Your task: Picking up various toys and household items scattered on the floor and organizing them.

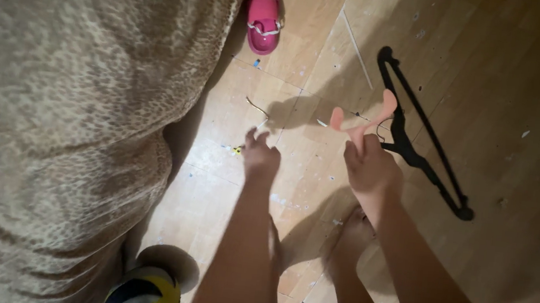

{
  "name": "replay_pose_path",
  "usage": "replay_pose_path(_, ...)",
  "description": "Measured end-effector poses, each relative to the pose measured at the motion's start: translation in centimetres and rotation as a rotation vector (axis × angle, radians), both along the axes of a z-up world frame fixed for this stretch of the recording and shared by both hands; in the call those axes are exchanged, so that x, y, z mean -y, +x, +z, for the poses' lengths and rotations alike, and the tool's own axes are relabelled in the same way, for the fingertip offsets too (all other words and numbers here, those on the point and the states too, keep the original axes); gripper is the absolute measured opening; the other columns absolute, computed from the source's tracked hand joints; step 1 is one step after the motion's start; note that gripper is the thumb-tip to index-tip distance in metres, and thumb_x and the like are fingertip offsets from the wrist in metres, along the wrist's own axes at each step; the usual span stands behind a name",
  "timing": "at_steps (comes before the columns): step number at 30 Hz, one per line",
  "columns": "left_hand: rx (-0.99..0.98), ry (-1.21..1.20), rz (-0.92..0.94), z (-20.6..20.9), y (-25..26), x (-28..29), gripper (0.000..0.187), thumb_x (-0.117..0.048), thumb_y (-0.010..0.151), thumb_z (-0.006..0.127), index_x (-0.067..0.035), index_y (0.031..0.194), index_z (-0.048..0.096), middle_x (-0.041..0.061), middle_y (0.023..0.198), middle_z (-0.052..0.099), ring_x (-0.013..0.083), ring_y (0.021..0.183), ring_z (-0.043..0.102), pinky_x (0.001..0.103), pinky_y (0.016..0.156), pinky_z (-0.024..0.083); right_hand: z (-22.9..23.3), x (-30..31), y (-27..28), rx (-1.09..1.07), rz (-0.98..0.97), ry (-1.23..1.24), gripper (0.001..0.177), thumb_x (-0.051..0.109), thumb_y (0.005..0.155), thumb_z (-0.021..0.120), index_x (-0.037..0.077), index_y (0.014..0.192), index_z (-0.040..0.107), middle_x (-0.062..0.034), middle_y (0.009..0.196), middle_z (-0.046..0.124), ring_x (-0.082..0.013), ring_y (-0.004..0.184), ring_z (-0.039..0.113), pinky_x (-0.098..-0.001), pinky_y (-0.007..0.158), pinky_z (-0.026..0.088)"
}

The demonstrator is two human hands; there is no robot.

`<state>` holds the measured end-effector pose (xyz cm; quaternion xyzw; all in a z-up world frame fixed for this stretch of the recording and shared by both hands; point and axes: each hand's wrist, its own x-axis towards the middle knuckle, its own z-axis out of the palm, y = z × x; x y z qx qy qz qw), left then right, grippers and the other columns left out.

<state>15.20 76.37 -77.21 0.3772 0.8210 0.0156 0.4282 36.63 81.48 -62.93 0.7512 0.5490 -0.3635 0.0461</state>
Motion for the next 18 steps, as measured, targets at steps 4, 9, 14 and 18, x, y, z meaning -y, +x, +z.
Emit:
replay_pose_path(4,-0.081,0.104,-0.137,-3.9,-2.1,-1.9,0.059,-0.003,0.086,0.057,-0.017,0.143,0.056,0.011,0.162,0.030,0.0419,0.139,0.038,0.051,0.110,0.041,-1.3,0.0,-0.3,0.002,-0.012,0.046,0.035,0.041,0.100,0.058,0.006,0.102,0.059,-0.0203,0.084,0.069,-0.0441,0.082,0.066,-0.0548,0.072,0.049)
replay_pose_path(9,0.081,0.058,0.226,-6.5,-2.1,-4.2,0.074,0.002,0.083,0.051,-0.011,0.154,0.036,0.018,0.164,0.016,0.0443,0.141,0.030,0.046,0.114,0.035,-2.4,0.4,0.7,-0.039,-0.067,0.114,0.033,0.039,0.098,0.060,0.007,0.098,0.058,-0.0192,0.080,0.069,-0.0427,0.078,0.066,-0.0547,0.068,0.049)
replay_pose_path(14,0.088,-0.060,0.145,-8.8,3.3,-1.0,0.076,0.002,0.083,0.052,-0.009,0.156,0.030,0.013,0.155,0.042,0.0380,0.137,0.039,0.045,0.116,0.034,-2.0,0.4,1.5,-0.008,-0.104,0.094,0.033,0.039,0.097,0.061,0.006,0.098,0.058,-0.0196,0.080,0.069,-0.0438,0.077,0.066,-0.0552,0.067,0.049)
replay_pose_path(18,-0.042,0.020,0.013,-7.0,6.8,0.4,0.063,-0.006,0.092,0.050,-0.011,0.153,0.036,0.010,0.154,0.048,0.0309,0.129,0.050,0.041,0.109,0.044,-1.6,0.0,0.5,-0.025,-0.139,0.034,0.035,0.041,0.098,0.060,0.006,0.096,0.059,-0.0206,0.081,0.069,-0.0443,0.080,0.066,-0.0558,0.070,0.048)
